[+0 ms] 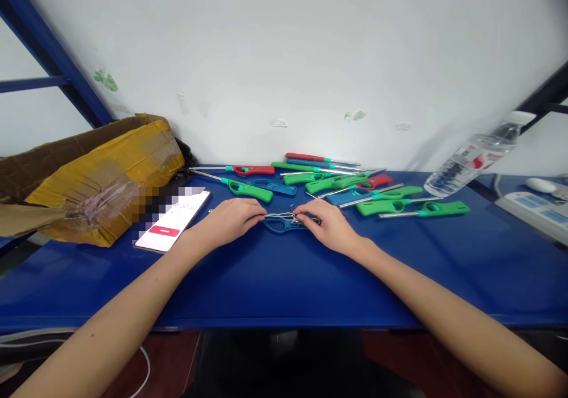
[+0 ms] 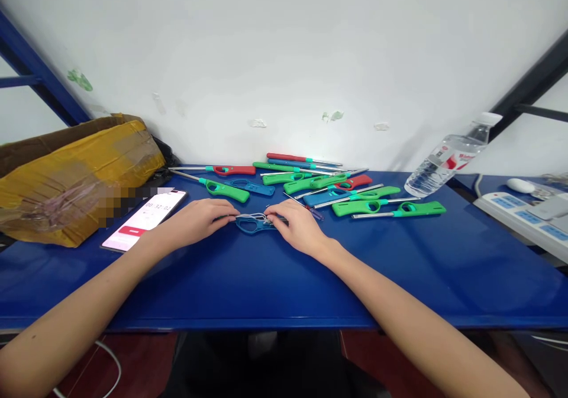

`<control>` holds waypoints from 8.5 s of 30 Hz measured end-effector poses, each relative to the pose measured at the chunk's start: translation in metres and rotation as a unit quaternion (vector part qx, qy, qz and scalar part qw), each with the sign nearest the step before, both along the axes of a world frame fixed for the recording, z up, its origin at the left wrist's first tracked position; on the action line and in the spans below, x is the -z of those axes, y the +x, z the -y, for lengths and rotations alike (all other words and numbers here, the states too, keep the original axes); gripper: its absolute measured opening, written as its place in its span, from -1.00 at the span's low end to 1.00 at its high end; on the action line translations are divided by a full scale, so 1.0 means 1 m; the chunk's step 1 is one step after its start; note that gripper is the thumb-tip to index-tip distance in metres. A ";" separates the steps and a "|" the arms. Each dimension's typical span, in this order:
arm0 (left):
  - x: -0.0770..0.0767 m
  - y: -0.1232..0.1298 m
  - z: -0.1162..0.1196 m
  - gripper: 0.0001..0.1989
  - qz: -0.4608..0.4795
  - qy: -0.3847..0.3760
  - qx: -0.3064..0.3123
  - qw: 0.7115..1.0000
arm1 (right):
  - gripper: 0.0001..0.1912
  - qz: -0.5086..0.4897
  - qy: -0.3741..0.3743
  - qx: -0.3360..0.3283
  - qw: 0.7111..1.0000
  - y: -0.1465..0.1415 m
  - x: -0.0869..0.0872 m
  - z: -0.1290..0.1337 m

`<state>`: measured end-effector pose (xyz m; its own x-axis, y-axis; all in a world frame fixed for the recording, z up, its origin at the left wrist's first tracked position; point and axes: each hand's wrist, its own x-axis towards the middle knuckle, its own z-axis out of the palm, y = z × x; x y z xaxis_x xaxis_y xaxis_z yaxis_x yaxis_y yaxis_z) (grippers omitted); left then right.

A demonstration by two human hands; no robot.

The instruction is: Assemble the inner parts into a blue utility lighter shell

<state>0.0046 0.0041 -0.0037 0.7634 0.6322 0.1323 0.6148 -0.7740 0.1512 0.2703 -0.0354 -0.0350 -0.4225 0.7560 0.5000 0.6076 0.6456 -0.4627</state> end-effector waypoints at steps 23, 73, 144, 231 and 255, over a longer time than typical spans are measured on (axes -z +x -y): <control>0.003 0.001 0.003 -0.71 -0.023 -0.026 -0.018 0.999 | -0.82 0.007 -0.009 -0.033 0.999 0.001 0.000 0.006; -0.003 -0.013 -0.008 -0.84 0.023 -0.060 -0.004 0.998 | -0.79 0.046 0.033 -0.048 0.997 0.001 -0.003 0.007; 0.005 -0.008 -0.011 -0.79 0.074 -0.078 0.016 0.994 | -0.82 0.034 0.008 -0.046 0.998 0.005 0.004 0.004; 0.037 0.048 0.011 -0.81 0.209 0.030 0.078 0.974 | -0.80 0.121 0.042 -0.068 0.989 0.028 -0.008 0.000; 0.039 0.052 0.003 -0.87 0.248 0.057 0.090 0.963 | -0.77 0.114 0.026 -0.073 0.990 0.024 -0.006 0.002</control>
